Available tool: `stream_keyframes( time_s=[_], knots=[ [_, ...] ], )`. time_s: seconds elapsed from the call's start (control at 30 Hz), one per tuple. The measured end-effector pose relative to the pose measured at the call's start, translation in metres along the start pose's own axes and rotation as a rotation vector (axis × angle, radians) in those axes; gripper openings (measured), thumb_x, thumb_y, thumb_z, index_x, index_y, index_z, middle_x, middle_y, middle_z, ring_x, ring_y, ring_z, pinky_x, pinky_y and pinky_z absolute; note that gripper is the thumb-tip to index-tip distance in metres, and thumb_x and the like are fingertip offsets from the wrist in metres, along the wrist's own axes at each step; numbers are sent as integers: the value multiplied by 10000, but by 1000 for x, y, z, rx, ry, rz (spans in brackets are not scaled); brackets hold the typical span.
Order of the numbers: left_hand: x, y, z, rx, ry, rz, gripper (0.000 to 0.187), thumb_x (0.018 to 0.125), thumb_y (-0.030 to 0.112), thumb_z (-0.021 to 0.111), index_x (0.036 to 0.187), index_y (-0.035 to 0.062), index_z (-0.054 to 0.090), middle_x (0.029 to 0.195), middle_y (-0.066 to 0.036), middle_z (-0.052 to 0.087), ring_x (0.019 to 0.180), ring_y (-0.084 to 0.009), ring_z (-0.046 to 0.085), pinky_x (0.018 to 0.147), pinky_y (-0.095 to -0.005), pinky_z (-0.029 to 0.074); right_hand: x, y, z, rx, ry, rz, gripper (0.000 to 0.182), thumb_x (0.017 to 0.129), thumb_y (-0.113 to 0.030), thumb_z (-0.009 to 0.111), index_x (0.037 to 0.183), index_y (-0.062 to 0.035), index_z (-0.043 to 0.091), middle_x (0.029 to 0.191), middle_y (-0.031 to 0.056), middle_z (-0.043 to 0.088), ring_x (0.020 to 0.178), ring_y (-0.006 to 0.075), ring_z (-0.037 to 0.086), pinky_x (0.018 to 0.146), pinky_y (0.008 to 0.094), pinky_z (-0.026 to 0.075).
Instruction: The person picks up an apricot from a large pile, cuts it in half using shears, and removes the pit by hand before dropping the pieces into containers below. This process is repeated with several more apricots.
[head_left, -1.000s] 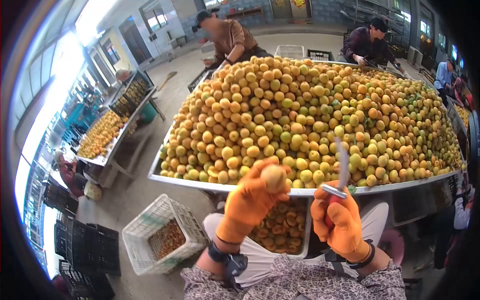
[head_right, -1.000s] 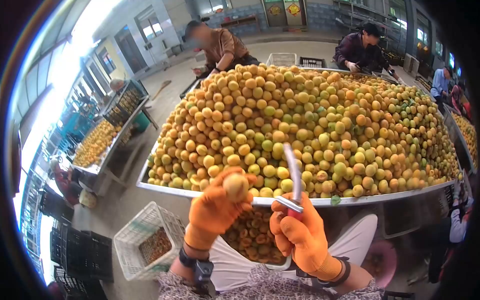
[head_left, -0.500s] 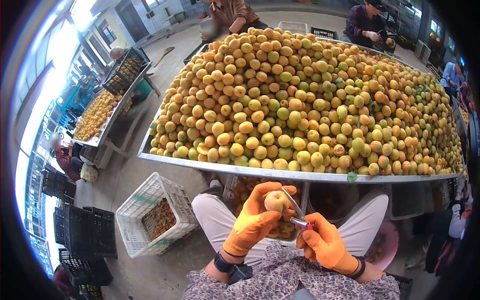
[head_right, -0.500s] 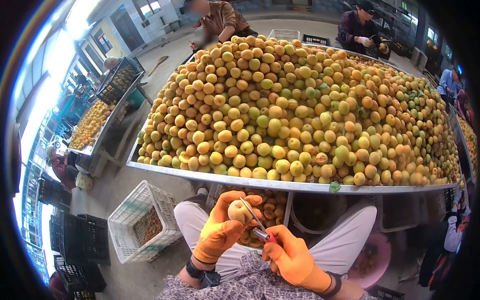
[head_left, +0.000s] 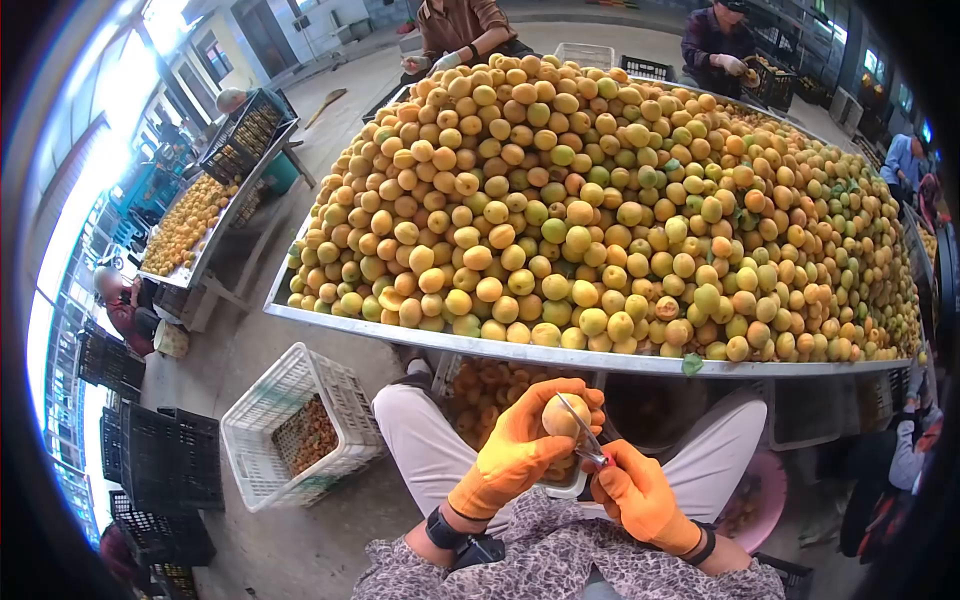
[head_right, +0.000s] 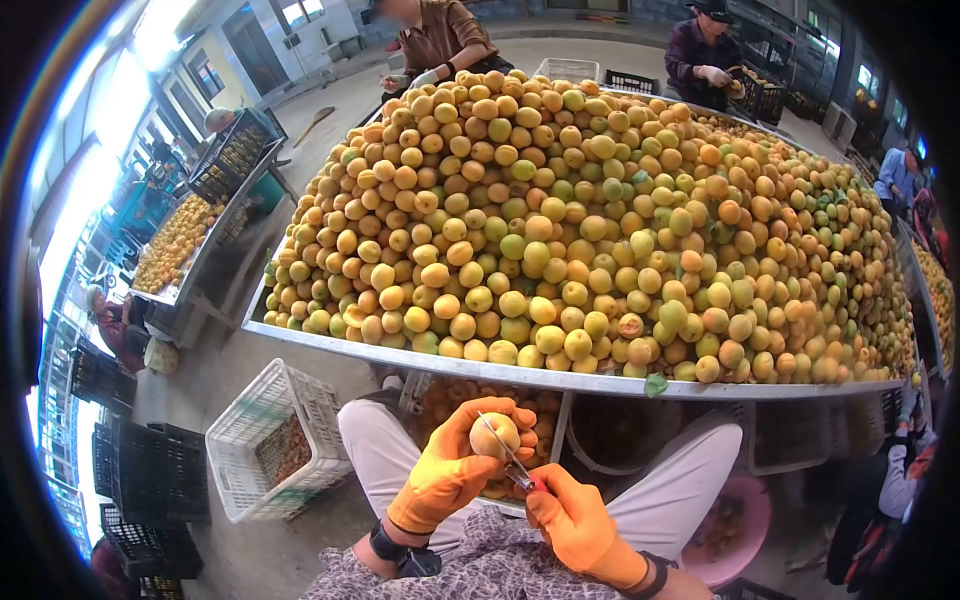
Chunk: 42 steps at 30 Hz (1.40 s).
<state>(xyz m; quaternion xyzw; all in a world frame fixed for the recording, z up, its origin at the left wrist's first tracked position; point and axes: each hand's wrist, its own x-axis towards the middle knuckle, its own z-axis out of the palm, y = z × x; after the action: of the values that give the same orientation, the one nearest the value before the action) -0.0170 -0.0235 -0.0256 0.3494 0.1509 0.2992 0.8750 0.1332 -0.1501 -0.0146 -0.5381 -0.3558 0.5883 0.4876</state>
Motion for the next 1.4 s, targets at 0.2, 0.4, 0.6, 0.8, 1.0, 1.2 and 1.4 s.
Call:
stream_keyframes(
  time_s=[0.2, 0.4, 0.6, 0.8, 1.0, 1.2, 1.4],
  knots=[
    [-2, 4, 4, 70, -11, 33, 775, 747, 156, 817, 1381, 27, 389, 1316, -180, 521, 1143, -268, 580, 991, -403, 485, -1, 10, -6, -51, -1, -119, 293, 995, -297, 527, 1014, -5, 549, 639, 3, 539, 517, 54, 423, 483, 224, 350],
    [-4, 8, 5, 161, -64, 129, 787, 736, 102, 817, 1393, 9, 393, 1313, -170, 536, 1192, -248, 538, 1026, -378, 437, -2, 17, -10, 19, -44, -146, 355, 988, -350, 533, 1008, 4, 559, 626, 13, 544, 528, 59, 437, 491, 233, 361],
    [-13, 16, 0, 59, -72, -64, 705, 857, 379, 706, 1382, 15, 406, 1287, -177, 550, 1088, -248, 594, 964, -358, 470, -3, 10, -16, -49, -47, -250, 434, 986, -416, 514, 1000, 15, 557, 604, 8, 523, 511, 53, 422, 475, 222, 337],
    [6, -12, -16, -633, -153, 3, 588, 978, 434, 486, 1438, 94, 347, 1266, -244, 530, 1088, -345, 584, 1002, -476, 436, 0, -14, -9, 189, -97, -102, 446, 978, -442, 519, 997, 2, 559, 569, -17, 430, 444, 42, 341, 417, 208, 259],
    [8, -19, -23, -478, 78, 74, 530, 969, 419, 511, 1360, 70, 431, 1301, -231, 514, 1174, -333, 557, 1064, -491, 406, 4, -12, -11, 224, -24, 6, 449, 976, -454, 514, 1003, -6, 550, 586, -13, 446, 435, 46, 352, 393, 199, 267],
    [18, -27, -27, -724, -149, 110, 529, 967, 473, 478, 1209, 4, 520, 1286, -209, 541, 1160, -330, 565, 1076, -498, 388, 4, -16, -7, 262, -61, 31, 440, 983, -443, 506, 1010, -6, 546, 603, -14, 450, 443, 50, 362, 393, 201, 279],
    [16, -26, -16, -600, 60, 8, 611, 937, 556, 481, 1231, 21, 507, 1265, -178, 553, 1118, -366, 564, 1013, -533, 413, 5, -18, -6, 253, -70, 62, 431, 987, -437, 500, 1002, -8, 547, 617, -11, 455, 450, 52, 371, 395, 201, 283]
  ],
)
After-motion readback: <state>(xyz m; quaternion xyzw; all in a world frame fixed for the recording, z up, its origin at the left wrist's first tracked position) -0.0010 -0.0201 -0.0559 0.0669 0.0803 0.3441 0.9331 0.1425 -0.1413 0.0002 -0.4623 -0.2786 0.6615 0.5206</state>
